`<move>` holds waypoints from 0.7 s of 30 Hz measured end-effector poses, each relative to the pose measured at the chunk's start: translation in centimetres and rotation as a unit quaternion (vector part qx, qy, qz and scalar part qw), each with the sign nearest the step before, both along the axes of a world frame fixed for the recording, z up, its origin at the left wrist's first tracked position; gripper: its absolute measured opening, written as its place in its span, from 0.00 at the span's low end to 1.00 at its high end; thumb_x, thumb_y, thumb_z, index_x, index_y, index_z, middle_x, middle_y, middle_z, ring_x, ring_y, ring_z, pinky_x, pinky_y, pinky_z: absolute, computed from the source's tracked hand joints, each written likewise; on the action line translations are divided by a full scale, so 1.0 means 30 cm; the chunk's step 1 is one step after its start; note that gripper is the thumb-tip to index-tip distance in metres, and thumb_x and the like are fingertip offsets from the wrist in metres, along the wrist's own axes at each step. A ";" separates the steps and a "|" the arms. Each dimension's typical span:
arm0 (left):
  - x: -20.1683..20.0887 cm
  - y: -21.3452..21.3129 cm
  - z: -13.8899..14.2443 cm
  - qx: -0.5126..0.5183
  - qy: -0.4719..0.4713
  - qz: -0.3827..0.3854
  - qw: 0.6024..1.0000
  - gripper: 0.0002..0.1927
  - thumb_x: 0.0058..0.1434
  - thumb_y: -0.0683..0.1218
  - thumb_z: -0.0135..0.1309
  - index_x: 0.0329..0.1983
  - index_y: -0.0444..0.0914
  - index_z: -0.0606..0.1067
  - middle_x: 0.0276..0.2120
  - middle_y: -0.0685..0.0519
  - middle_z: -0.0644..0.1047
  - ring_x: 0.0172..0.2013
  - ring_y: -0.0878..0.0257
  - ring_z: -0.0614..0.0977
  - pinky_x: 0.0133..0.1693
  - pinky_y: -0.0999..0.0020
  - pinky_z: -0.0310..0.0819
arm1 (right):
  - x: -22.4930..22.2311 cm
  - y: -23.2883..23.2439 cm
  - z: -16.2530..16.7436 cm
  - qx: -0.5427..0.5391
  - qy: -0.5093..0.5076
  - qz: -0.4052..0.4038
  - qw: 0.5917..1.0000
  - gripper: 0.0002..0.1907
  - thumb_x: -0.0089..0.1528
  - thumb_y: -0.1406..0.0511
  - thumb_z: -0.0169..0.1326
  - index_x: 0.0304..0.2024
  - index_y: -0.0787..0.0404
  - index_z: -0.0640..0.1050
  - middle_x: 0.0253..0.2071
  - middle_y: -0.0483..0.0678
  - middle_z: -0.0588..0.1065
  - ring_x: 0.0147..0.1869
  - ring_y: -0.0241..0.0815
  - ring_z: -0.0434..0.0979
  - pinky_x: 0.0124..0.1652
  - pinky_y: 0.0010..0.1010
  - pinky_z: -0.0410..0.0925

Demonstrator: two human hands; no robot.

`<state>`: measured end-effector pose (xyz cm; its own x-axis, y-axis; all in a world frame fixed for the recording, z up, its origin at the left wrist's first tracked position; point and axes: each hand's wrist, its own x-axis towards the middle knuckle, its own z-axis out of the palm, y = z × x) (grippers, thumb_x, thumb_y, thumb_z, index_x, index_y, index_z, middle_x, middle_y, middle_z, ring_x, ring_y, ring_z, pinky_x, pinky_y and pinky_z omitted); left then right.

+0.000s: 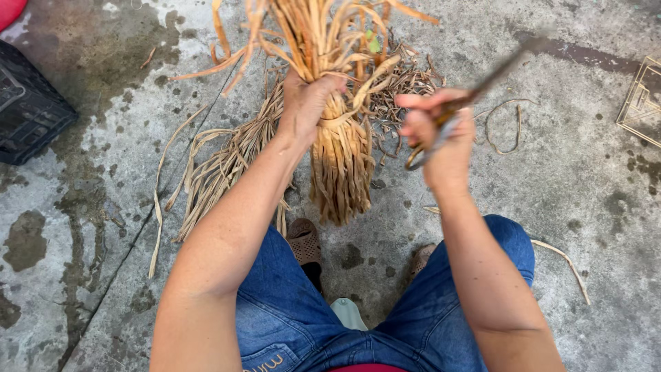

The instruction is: The person sits on a low stool on a concrete floor and trims dried palm-like leaves with scissors, cutting off dark damaged edges and ends. They sort the trimmed light-colored strips into a pile and discard the cut waste into a separate refuse pile, handling the leaves one bundle at a time.

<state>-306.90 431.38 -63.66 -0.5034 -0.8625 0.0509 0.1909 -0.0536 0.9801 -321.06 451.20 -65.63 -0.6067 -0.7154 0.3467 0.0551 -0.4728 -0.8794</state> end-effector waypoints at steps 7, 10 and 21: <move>-0.034 0.060 -0.022 0.019 0.097 -0.040 0.994 0.24 0.49 0.34 0.61 0.51 0.35 0.73 0.39 0.51 0.82 0.39 0.61 0.83 0.45 0.65 0.80 | 0.145 -0.073 -0.023 0.146 0.383 -0.152 0.900 0.19 0.60 0.75 0.63 0.48 0.58 0.71 0.44 0.46 0.81 0.44 0.41 0.83 0.41 0.33 0.74; -0.030 0.045 -0.028 -0.001 0.081 -0.014 0.997 0.25 0.50 0.35 0.62 0.53 0.34 0.73 0.41 0.52 0.82 0.39 0.62 0.83 0.44 0.66 0.79 | 0.168 -0.061 0.001 0.169 0.409 -0.114 0.890 0.17 0.60 0.77 0.59 0.47 0.56 0.72 0.44 0.45 0.81 0.45 0.39 0.82 0.39 0.31 0.73; 0.145 -0.320 -0.051 -0.091 0.086 0.232 0.965 0.28 0.48 0.33 0.62 0.55 0.33 0.71 0.45 0.49 0.82 0.42 0.60 0.84 0.46 0.66 0.80 | 0.058 0.131 0.133 0.163 0.123 0.325 0.924 0.13 0.57 0.72 0.66 0.42 0.60 0.77 0.41 0.44 0.77 0.45 0.36 0.80 0.47 0.29 0.76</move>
<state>-302.56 421.76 -65.18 -0.0352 -0.9619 0.2713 0.3133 0.2471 0.9169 -319.32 455.13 -61.63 0.0559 -0.9913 0.1194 0.0144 -0.1188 -0.9928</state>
